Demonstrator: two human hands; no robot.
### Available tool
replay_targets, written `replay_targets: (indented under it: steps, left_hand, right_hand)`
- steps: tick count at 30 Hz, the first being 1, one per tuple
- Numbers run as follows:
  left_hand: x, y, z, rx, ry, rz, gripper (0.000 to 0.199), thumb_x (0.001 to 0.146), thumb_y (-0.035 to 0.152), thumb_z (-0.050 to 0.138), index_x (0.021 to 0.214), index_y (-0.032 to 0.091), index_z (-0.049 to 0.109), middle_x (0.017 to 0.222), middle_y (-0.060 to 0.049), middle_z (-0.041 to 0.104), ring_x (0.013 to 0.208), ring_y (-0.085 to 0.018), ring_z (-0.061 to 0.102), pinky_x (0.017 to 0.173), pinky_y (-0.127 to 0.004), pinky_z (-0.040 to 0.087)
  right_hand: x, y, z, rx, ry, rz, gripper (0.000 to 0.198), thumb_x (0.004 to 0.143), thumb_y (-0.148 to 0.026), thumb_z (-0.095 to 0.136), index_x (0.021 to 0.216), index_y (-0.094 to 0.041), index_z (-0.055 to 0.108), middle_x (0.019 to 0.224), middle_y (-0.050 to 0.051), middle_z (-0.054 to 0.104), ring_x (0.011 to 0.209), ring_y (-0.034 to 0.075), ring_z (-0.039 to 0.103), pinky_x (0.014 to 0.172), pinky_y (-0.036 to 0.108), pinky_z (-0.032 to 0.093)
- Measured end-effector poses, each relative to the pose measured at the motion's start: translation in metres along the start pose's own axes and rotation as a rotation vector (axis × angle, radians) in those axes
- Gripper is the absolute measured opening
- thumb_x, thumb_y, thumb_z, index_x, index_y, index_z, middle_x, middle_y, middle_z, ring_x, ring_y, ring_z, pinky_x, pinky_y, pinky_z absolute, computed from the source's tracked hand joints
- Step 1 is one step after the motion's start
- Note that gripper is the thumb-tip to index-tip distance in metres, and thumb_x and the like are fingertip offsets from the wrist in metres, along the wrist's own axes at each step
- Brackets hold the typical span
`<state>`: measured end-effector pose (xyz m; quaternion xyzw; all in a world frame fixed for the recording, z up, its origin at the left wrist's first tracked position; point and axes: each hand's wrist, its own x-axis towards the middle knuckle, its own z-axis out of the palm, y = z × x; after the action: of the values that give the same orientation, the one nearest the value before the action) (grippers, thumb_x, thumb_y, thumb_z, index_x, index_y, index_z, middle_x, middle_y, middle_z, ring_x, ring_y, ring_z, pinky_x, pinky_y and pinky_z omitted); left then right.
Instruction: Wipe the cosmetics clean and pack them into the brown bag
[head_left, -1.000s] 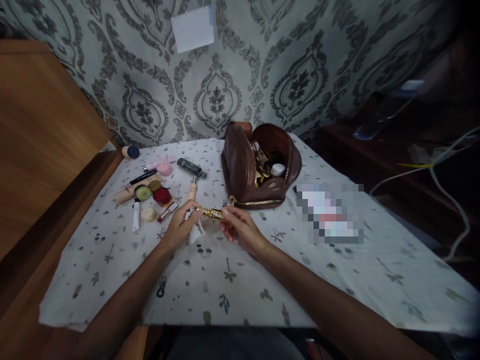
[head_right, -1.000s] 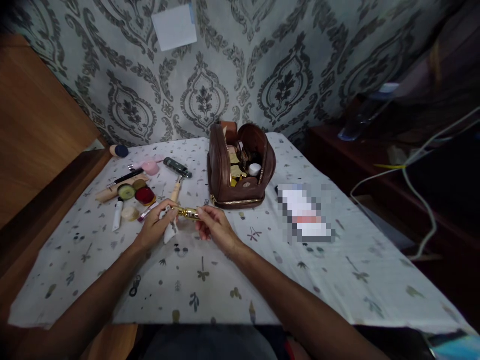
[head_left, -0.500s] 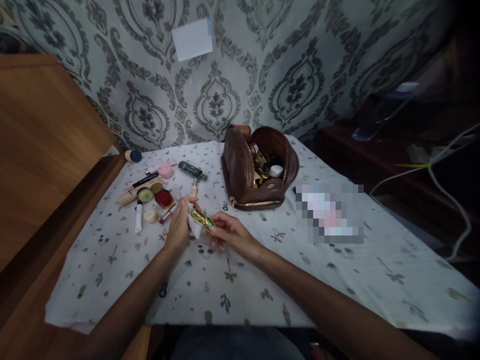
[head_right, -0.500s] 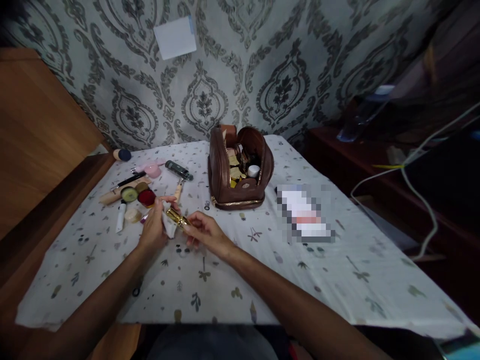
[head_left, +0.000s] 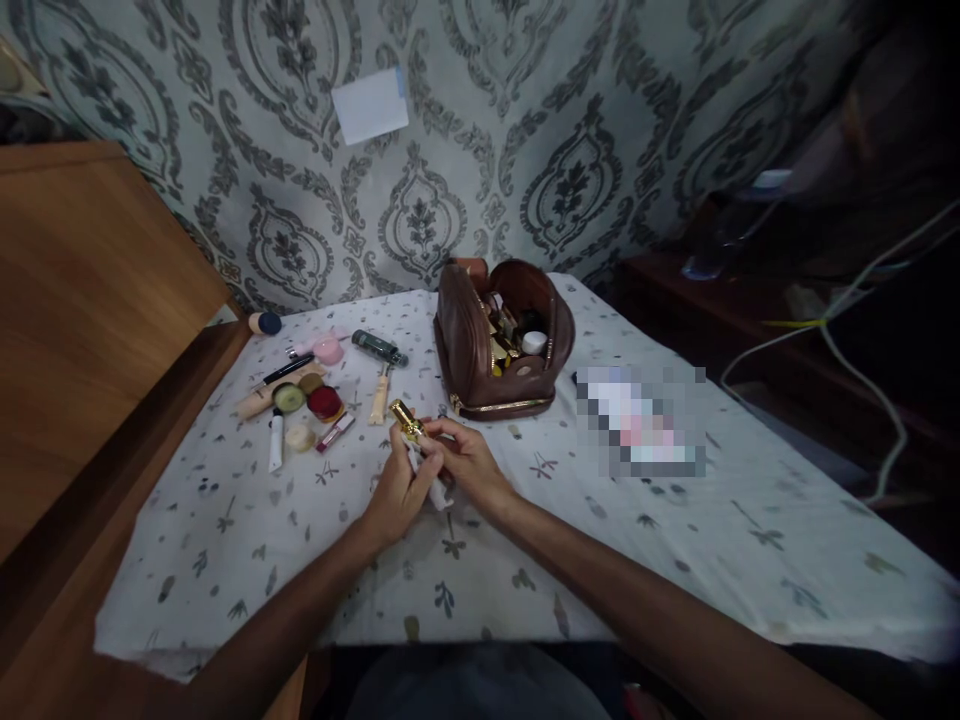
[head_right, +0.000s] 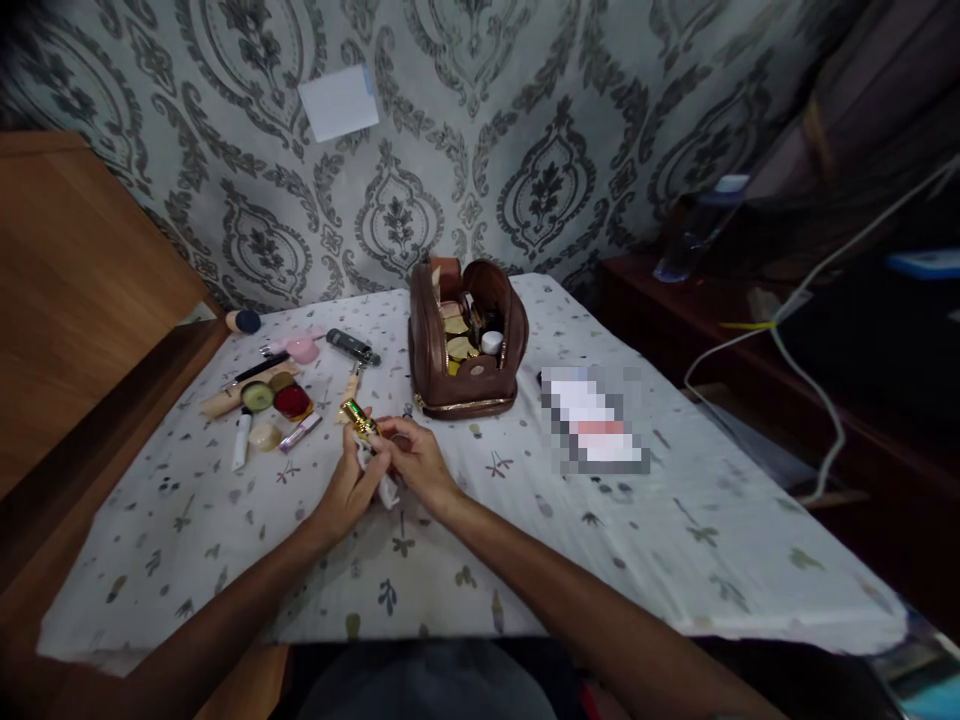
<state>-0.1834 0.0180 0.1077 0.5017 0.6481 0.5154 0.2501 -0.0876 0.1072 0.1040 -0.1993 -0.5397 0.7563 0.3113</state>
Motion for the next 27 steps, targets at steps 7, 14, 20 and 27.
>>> replay_targets:
  steps: [7,14,20,27]
  left_hand:
    - [0.007,0.005,-0.009,0.035,0.139,0.0,0.047,0.097,0.054,0.037,0.127,0.019,0.047,0.099,-0.006,0.058,0.092,-0.02,0.056,0.09,-0.035,0.044]
    - [0.017,0.013,-0.029,-0.007,0.321,-0.047,0.053,0.096,0.065,0.027,0.112,0.023,0.055,0.092,-0.004,0.059,0.084,-0.018,0.055,0.08,-0.032,0.047]
    - [0.01,0.009,-0.018,-0.069,0.214,-0.041,0.052,0.096,0.064,0.029,0.116,0.022,0.05,0.1,-0.006,0.063,0.089,-0.02,0.06,0.083,-0.033,0.049]
    - [0.006,-0.003,-0.015,0.127,-0.009,0.17,0.072,0.086,0.044,0.065,0.146,0.02,0.032,0.151,-0.015,0.04,0.142,-0.029,0.036,0.117,-0.044,0.028]
  right_hand:
    - [-0.002,-0.001,-0.001,-0.017,-0.16,0.104,0.044,0.066,-0.055,0.079,0.081,-0.018,0.061,0.065,-0.005,0.055,0.044,0.006,0.049,0.038,0.017,0.032]
    - [-0.007,0.001,0.002,-0.124,-0.317,0.136,0.039,0.071,-0.053,0.077,0.078,-0.017,0.064,0.058,-0.006,0.053,0.044,0.006,0.047,0.04,0.018,0.034]
    - [-0.004,0.003,0.004,-0.02,-0.275,0.142,0.042,0.065,-0.052,0.08,0.079,-0.018,0.06,0.062,-0.005,0.061,0.044,0.009,0.056,0.04,0.019,0.04]
    - [-0.002,-0.005,0.0,0.146,-0.045,0.215,0.05,0.058,-0.05,0.084,0.084,-0.02,0.054,0.051,-0.011,0.053,0.032,0.005,0.041,0.03,0.016,0.023]
